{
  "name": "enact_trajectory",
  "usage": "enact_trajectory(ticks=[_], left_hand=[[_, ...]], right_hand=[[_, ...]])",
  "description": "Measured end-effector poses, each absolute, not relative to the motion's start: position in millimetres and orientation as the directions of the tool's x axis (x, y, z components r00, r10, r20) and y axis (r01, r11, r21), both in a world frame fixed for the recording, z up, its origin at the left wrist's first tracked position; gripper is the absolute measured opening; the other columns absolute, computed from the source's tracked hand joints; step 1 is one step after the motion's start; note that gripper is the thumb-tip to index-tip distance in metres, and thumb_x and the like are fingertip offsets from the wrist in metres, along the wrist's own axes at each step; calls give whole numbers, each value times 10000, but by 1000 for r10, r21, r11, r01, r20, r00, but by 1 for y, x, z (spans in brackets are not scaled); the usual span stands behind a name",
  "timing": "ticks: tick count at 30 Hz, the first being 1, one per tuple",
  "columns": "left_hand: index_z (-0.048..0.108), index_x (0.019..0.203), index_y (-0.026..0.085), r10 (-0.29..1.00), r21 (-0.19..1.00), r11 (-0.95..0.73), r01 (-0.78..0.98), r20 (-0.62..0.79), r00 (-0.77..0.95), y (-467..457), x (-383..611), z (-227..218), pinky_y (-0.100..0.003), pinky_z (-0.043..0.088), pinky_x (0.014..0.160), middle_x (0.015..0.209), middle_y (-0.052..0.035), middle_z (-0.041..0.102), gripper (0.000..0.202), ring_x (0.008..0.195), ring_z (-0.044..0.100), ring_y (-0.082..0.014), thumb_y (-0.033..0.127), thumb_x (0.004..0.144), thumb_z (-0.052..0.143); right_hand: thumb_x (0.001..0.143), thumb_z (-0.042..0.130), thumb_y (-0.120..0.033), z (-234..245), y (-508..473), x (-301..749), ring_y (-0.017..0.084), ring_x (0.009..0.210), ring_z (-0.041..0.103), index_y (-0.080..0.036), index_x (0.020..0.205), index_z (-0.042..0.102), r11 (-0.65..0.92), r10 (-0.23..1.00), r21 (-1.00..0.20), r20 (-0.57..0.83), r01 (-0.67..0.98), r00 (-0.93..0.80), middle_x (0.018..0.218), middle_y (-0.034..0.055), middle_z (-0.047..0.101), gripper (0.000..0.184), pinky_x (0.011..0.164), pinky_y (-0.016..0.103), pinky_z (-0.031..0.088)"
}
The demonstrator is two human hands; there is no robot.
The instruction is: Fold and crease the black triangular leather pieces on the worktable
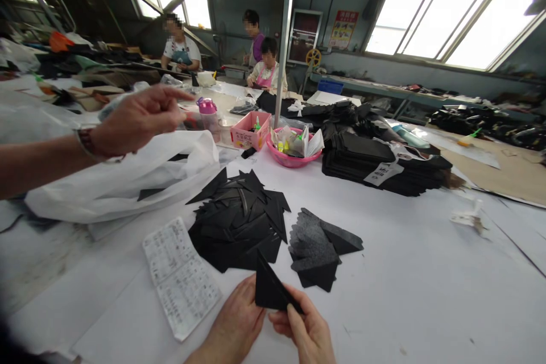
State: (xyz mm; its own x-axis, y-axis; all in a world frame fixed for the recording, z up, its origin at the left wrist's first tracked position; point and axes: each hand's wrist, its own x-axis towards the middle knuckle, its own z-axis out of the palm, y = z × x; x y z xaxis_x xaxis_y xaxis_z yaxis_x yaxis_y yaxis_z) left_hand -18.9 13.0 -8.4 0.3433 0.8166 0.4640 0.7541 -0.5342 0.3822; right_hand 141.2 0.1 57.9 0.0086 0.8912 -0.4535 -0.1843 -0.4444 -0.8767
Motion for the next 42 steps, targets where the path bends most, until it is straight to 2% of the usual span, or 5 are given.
enact_trajectory(ticks=[11, 16, 20, 26, 42], left_hand=[[592, 1136, 161, 841, 433, -507, 746, 437, 318, 10, -17, -8, -453, 557, 970, 1186, -114, 600, 417, 1163, 577, -248, -2, 797, 411], [594, 1116, 152, 821, 399, -533, 746, 460, 340, 11, -21, -12, -458, 582, 910, 1164, -124, 607, 386, 1121, 593, -258, 20, 797, 421], [590, 1115, 165, 819, 388, -533, 752, 461, 342, 10, -22, -12, -451, 573, 939, 1173, -112, 602, 345, 1149, 579, -252, 39, 833, 436], [594, 1113, 159, 832, 407, -522, 749, 435, 344, 7, -24, -8, -466, 559, 971, 1202, -105, 578, 383, 1190, 550, -257, -10, 813, 428], [582, 1167, 178, 884, 515, -467, 719, 299, 360, 5, -29, 4, -485, 501, 1048, 1261, -97, 547, 347, 1255, 499, -254, 50, 866, 467]], right_hand=[[753, 736, -551, 94, 74, 79, 178, 947, 661, -148, 1363, 440, -335, 942, -869, -310, -364, -128, 978, 83, 681, 788, 865, 276, 526], [887, 522, -460, 79, 102, 48, 163, 682, 645, -122, 1391, 421, -152, 952, -956, -210, 251, -222, 870, 58, 677, 615, 624, 289, 524], [853, 534, -324, 60, 86, 98, 155, 798, 600, -220, 1041, 681, 12, 992, -856, -53, 516, -113, 892, 29, 652, 260, 774, 294, 494], [840, 545, -244, 53, 80, 205, 254, 1081, 499, -256, 1046, 678, 88, 994, -526, 95, 846, -44, 1119, 59, 587, 245, 904, 411, 444], [739, 776, -168, 72, 90, 210, 179, 908, 474, -220, 900, 524, 332, 943, -173, 28, 928, -332, 979, 0, 535, 303, 736, 291, 382]])
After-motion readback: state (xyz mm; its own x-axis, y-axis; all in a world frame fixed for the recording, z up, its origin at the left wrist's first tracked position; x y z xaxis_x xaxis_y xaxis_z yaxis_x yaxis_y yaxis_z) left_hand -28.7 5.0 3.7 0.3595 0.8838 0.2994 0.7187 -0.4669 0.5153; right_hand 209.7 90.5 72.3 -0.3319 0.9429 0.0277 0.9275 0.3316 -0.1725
